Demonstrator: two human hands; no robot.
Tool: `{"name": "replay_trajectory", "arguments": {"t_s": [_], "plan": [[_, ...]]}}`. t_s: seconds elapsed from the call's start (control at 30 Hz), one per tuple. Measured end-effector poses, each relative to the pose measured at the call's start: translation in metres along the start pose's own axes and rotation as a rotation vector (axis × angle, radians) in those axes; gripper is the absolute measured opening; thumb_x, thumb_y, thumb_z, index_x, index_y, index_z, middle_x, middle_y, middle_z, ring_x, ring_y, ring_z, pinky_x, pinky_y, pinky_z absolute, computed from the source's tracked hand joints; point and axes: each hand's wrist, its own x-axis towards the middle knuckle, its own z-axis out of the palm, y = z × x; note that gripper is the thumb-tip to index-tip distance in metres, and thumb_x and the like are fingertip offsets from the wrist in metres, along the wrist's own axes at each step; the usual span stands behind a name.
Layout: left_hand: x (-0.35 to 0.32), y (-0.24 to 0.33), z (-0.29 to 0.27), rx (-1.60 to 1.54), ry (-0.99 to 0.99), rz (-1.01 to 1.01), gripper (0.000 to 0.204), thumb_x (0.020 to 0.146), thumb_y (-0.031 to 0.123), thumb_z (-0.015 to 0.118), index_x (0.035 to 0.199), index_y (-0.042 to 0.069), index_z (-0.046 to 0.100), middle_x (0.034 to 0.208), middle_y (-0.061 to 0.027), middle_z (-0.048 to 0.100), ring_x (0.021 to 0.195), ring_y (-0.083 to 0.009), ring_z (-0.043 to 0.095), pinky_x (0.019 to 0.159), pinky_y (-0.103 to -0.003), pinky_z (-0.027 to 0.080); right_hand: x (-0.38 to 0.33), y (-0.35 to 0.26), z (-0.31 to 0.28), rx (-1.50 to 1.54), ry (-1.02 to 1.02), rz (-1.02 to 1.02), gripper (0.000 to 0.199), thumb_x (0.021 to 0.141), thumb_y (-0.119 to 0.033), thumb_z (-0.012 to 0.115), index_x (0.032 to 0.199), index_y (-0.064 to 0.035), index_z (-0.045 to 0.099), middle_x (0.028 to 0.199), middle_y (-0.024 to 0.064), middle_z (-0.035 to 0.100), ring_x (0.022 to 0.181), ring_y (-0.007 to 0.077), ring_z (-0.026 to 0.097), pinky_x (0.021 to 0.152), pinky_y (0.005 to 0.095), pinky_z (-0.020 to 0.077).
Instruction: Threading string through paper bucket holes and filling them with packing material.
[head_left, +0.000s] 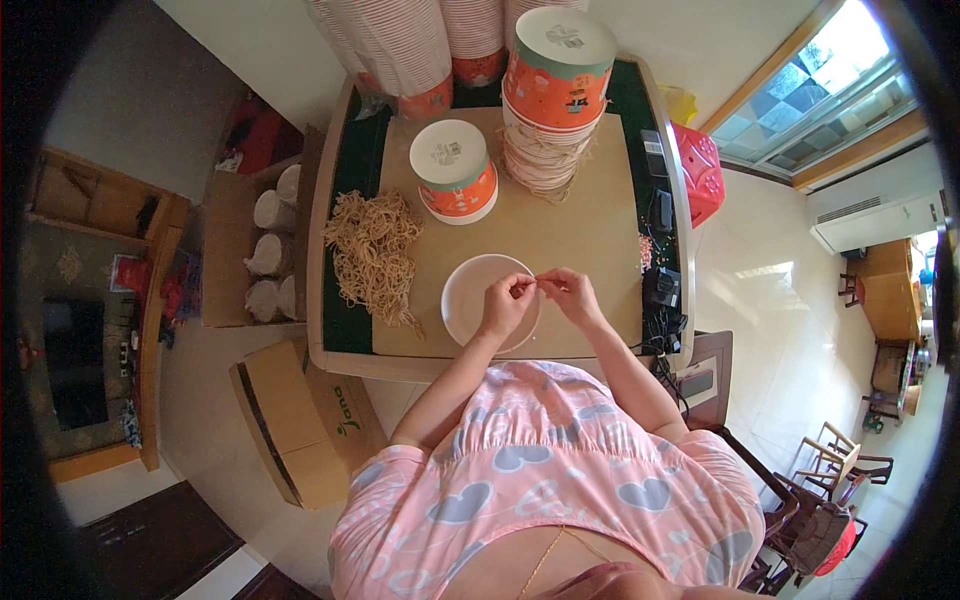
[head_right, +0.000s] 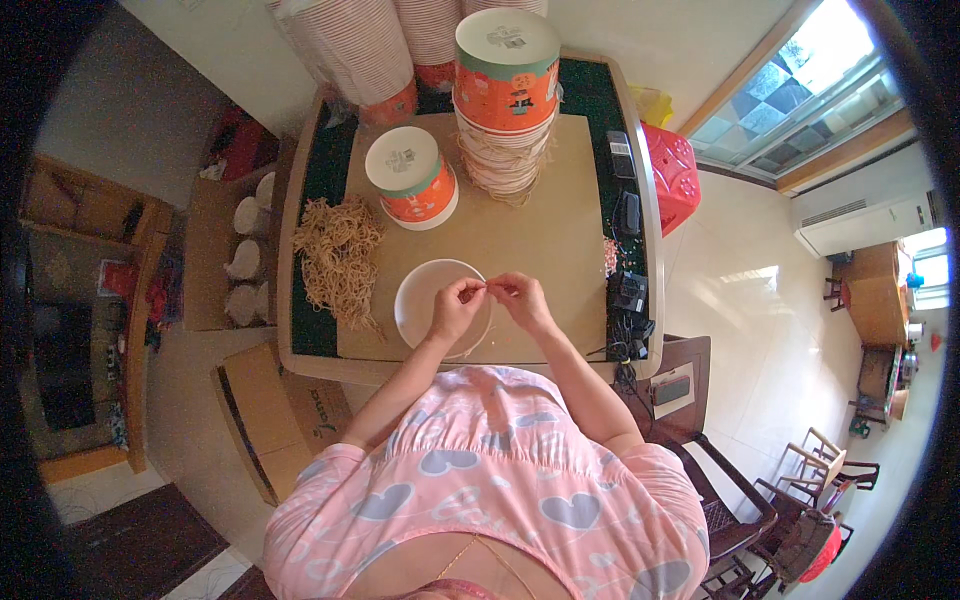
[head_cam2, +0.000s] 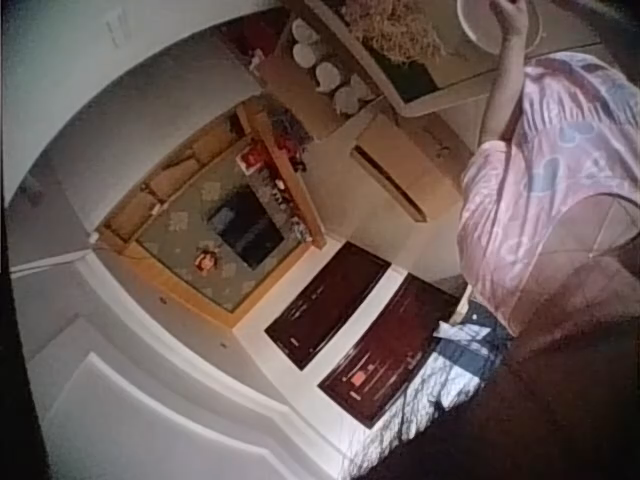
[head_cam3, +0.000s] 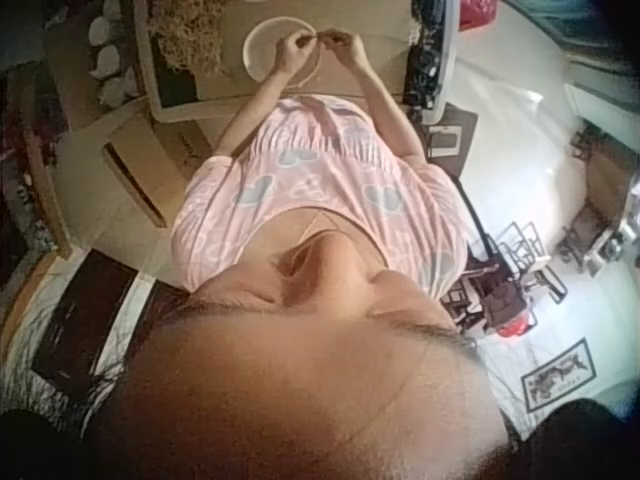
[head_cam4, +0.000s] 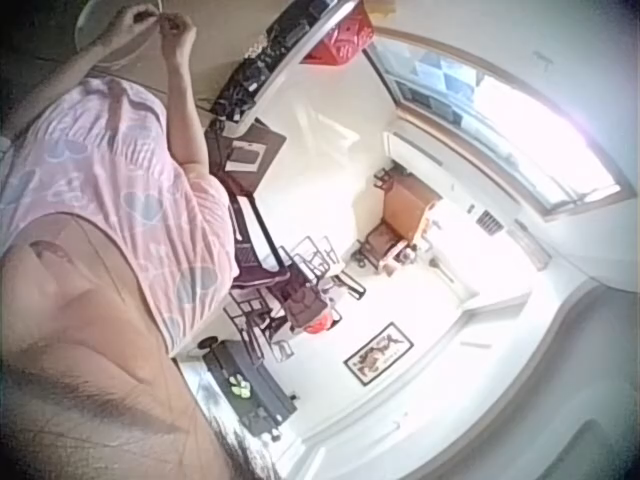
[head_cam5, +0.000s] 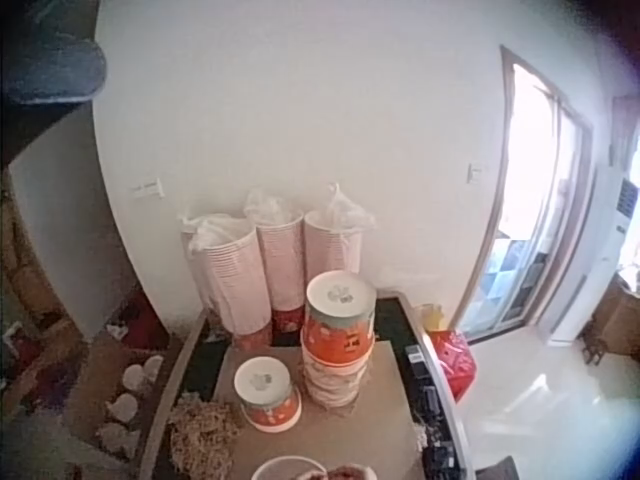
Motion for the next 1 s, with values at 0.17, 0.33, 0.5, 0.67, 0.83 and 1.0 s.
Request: {"name": "replay_trajectory", "arguments": {"t_s": [0.17, 0.33, 0.5, 0.67, 0.83, 1.0], "plan": [[0.0, -0.004, -0.001, 0.004, 0.021, 0.022, 0.005, 0.08, 0.006, 0.062, 0.08, 0.001, 0.064, 0.07, -0.0015, 0.064, 0.064, -0.006, 0.058, 0.059, -0.022, 0.046, -0.001, -0.003, 0.006, -0.048, 0.069, -0.011, 0.01, 0.081, -0.006, 0.062, 0.089, -0.0001, 0.064, 0.076, 0.0024, 0.064, 0.068, 0.009, 0.058, 0.062, 0.0223, 0.0474], [-0.002, 0.002, -0.004, 0.101, 0.059, 0.035, 0.003, 0.078, 0.006, 0.062, 0.079, 0.003, 0.063, 0.068, -0.003, 0.064, 0.06, -0.0081, 0.058, 0.058, -0.023, 0.047, 0.0, 0.004, 0.007, 0.019, 0.026, 0.019, 0.011, 0.084, -0.011, 0.06, 0.086, -0.0007, 0.064, 0.073, 0.0006, 0.061, 0.067, 0.008, 0.056, 0.061, 0.0219, 0.0452], [0.0, 0.007, -0.007, 0.056, 0.084, 0.075, 0.004, 0.075, 0.004, 0.064, 0.079, 0.003, 0.063, 0.072, -0.007, 0.063, 0.061, -0.0143, 0.061, 0.056, -0.027, 0.048, 0.002, -0.003, 0.0, 0.176, -0.144, 0.229, 0.016, 0.085, -0.019, 0.06, 0.085, -0.0028, 0.064, 0.07, -0.002, 0.057, 0.064, 0.0066, 0.051, 0.059, 0.0207, 0.0416], [-0.003, 0.008, -0.008, 0.166, 0.083, 0.183, 0.004, 0.075, 0.003, 0.064, 0.078, 0.004, 0.063, 0.073, -0.0064, 0.06, 0.059, -0.0159, 0.059, 0.054, -0.028, 0.048, 0.0, -0.012, 0.0, 0.26, -0.131, 0.291, 0.018, 0.084, -0.02, 0.062, 0.085, -0.0022, 0.064, 0.07, -0.0018, 0.056, 0.063, 0.0064, 0.05, 0.058, 0.0203, 0.0402], [-0.007, 0.018, -0.009, 0.245, 0.06, 0.211, 0.005, 0.075, 0.003, 0.066, 0.079, 0.004, 0.064, 0.073, -0.0053, 0.061, 0.059, -0.0137, 0.058, 0.053, -0.026, 0.046, 0.001, -0.005, 0.001, 0.225, -0.058, 0.294, 0.017, 0.083, -0.018, 0.062, 0.085, -0.0014, 0.064, 0.069, -0.0014, 0.057, 0.062, 0.0065, 0.05, 0.057, 0.0202, 0.0401], [-0.008, 0.017, -0.01, 0.461, 0.155, 0.32, 0.005, 0.077, 0.009, 0.066, 0.08, 0.005, 0.065, 0.073, -0.0047, 0.062, 0.059, -0.0117, 0.058, 0.054, -0.025, 0.046, 0.002, -0.006, 0.008, 0.108, -0.022, 0.257, 0.015, 0.082, -0.017, 0.063, 0.083, -0.0019, 0.065, 0.07, -0.0004, 0.059, 0.062, 0.0062, 0.05, 0.056, 0.02, 0.04]]}}
